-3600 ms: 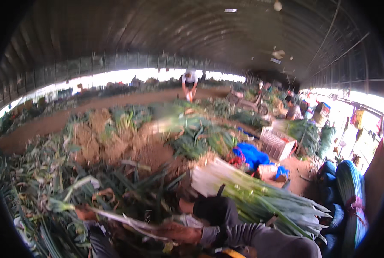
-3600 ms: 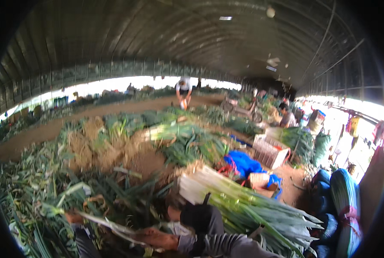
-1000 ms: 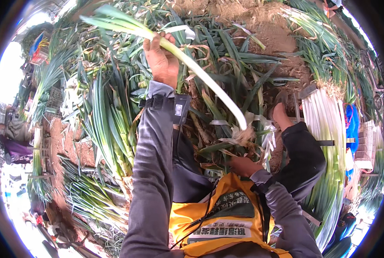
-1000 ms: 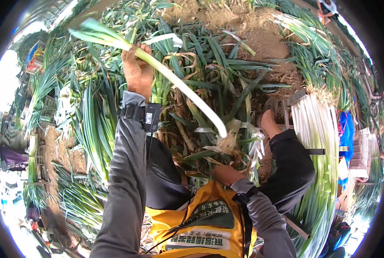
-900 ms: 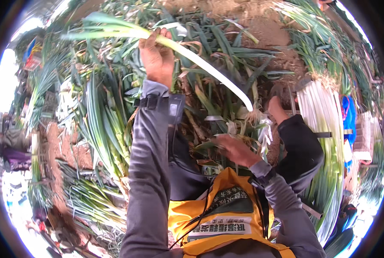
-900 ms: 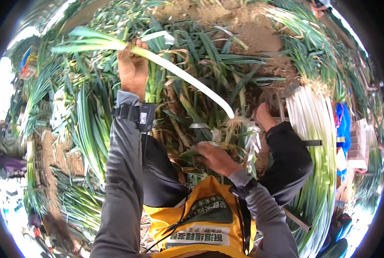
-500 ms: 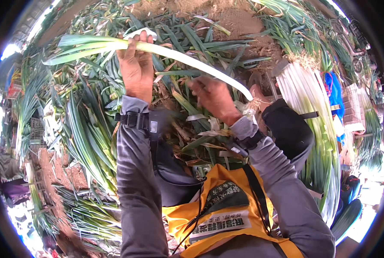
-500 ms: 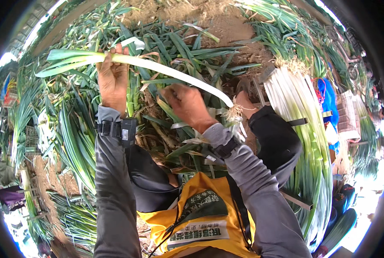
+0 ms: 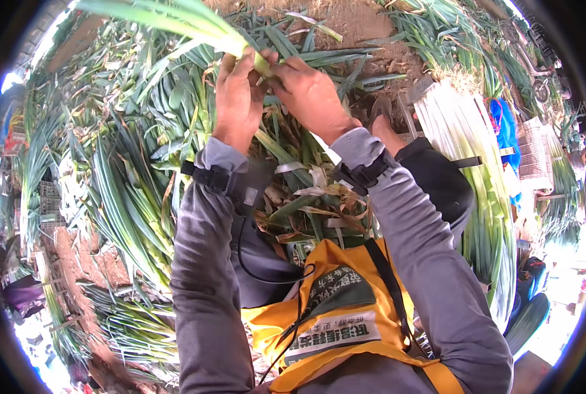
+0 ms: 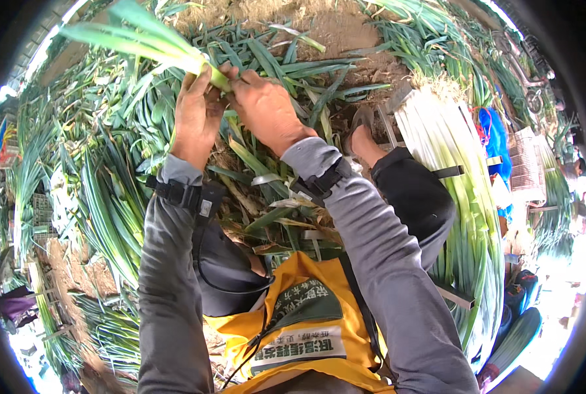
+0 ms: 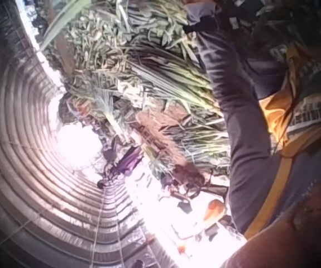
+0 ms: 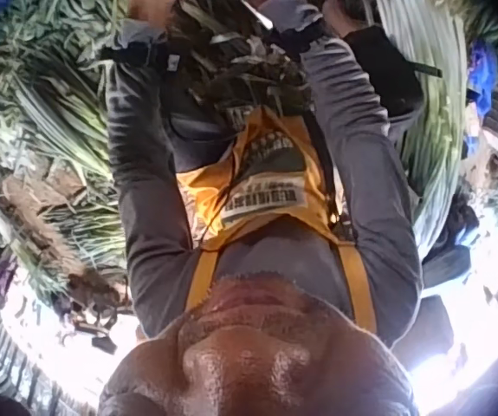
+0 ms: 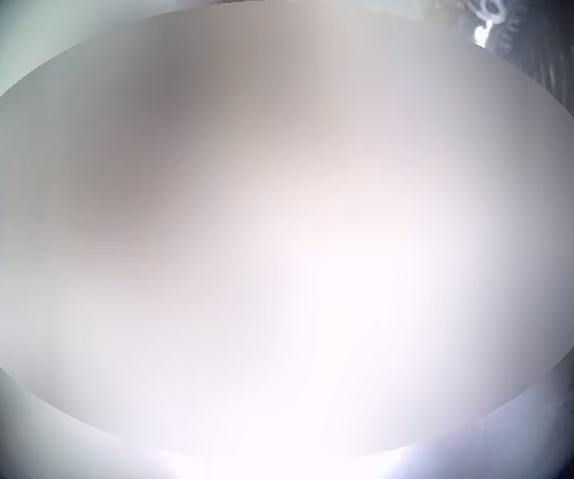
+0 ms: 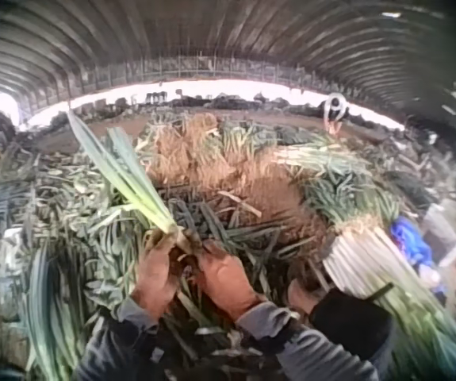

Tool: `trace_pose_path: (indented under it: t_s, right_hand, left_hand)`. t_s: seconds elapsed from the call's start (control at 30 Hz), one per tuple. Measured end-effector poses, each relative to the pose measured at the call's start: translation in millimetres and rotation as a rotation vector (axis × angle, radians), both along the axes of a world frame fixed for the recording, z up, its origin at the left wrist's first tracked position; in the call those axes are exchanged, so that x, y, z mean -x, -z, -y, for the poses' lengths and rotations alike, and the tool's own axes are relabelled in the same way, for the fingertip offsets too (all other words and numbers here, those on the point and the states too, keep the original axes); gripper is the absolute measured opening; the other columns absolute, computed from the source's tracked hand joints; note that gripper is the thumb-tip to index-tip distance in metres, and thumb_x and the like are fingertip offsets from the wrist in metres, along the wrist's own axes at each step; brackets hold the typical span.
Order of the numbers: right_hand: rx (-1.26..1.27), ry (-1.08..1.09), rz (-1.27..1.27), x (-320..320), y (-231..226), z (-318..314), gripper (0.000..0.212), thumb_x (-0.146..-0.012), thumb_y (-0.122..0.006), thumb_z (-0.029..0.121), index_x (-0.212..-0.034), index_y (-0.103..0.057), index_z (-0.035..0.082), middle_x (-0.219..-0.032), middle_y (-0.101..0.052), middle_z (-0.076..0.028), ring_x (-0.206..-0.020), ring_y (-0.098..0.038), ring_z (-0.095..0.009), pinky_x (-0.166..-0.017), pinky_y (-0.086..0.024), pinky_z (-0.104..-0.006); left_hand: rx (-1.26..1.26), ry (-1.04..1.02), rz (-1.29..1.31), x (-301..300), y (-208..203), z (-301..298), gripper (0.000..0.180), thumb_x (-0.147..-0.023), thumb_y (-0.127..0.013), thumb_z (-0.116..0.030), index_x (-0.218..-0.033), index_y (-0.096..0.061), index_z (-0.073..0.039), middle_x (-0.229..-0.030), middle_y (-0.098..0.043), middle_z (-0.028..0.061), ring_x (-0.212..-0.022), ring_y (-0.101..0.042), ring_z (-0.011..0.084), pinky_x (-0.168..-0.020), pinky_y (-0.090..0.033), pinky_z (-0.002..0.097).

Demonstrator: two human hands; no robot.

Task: Cleaning and trimming leeks by hand and bundling them together.

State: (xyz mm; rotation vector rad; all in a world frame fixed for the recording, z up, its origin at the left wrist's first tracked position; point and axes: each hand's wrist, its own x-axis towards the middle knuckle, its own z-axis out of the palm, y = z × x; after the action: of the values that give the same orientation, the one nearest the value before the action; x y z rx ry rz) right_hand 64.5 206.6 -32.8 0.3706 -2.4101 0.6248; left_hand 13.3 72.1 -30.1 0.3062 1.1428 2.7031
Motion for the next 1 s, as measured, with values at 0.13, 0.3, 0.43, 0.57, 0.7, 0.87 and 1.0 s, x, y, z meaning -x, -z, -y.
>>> trace_pose_path:
  t_s: [0.13,0.3,0.43,0.57,0.7,0.87,1.0]
  right_hand:
    - [0.054,-0.022,0.009,-3,11,-11,0.015,-0.088,-0.063,0.018,-0.095,-0.065,0.005,-0.089,-0.062,-0.014,-0.079,-0.065,-0.036,-0.070,-0.053,-0.0453]
    - [0.043,0.058,-0.024,-10,20,-5,0.016,-0.083,-0.066,0.017,-0.094,-0.065,0.005,-0.087,-0.062,-0.013,-0.078,-0.065,-0.035,-0.068,-0.053,-0.0446]
    - [0.225,0.027,-0.057,-5,19,-12,0.017,-0.079,-0.069,0.014,-0.093,-0.066,0.005,-0.086,-0.066,-0.014,-0.076,-0.066,-0.035,-0.069,-0.055,-0.0416]
    - [1.031,-0.267,0.370,-32,-2,-19,0.024,-0.093,-0.064,0.013,-0.106,-0.064,-0.007,-0.081,-0.066,-0.008,-0.065,-0.064,-0.010,-0.057,-0.053,-0.0241]
    - [1.458,-0.259,0.422,-39,13,-36,0.014,-0.095,-0.064,0.016,-0.094,-0.064,0.002,-0.078,-0.064,-0.004,-0.061,-0.055,-0.007,-0.055,-0.045,-0.0208]
    - [1.548,-0.256,0.359,-63,10,-38,0.012,-0.094,-0.065,0.014,-0.092,-0.063,0.002,-0.080,-0.064,-0.005,-0.057,-0.054,-0.008,-0.050,-0.044,-0.0226]
    - [1.560,-0.352,0.216,-105,-21,-24,0.009,-0.096,-0.063,0.013,-0.094,-0.063,0.004,-0.082,-0.065,-0.007,-0.056,-0.054,-0.008,-0.048,-0.043,-0.0224]
  left_hand:
    - [0.082,0.036,-0.013,-2,3,-2,0.021,-0.094,-0.064,-0.011,-0.113,-0.056,-0.010,-0.103,-0.067,0.0076,-0.100,-0.067,0.0236,-0.071,-0.055,0.0380]
    - [0.118,0.033,-0.036,0,8,-2,0.020,-0.094,-0.065,-0.010,-0.112,-0.059,-0.009,-0.102,-0.069,0.0077,-0.101,-0.068,0.0253,-0.072,-0.057,0.0404]
    - [0.055,-0.062,-0.049,3,3,-5,0.020,-0.093,-0.065,-0.008,-0.112,-0.057,-0.008,-0.097,-0.066,0.0059,-0.092,-0.068,0.0224,-0.067,-0.057,0.0364]
    - [-0.033,0.035,-0.130,4,-7,7,0.024,-0.094,-0.065,-0.010,-0.116,-0.058,-0.004,-0.102,-0.066,0.0135,-0.102,-0.067,0.0289,-0.093,-0.056,0.0464]
    - [-0.186,0.158,-0.212,3,-16,15,0.042,-0.098,-0.059,-0.017,-0.137,-0.046,-0.008,-0.102,-0.061,0.0131,-0.099,-0.063,0.0273,-0.102,-0.050,0.0501]
    - [-0.240,0.116,-0.172,13,-12,8,0.019,-0.099,-0.059,-0.020,-0.109,-0.048,-0.008,-0.095,-0.055,0.0103,-0.088,-0.057,0.0252,-0.082,-0.052,0.0415]
    - [-0.189,-0.022,-0.191,23,-11,18,0.017,-0.100,-0.056,-0.017,-0.111,-0.047,-0.008,-0.091,-0.054,0.0095,-0.087,-0.055,0.0240,-0.079,-0.052,0.0401]
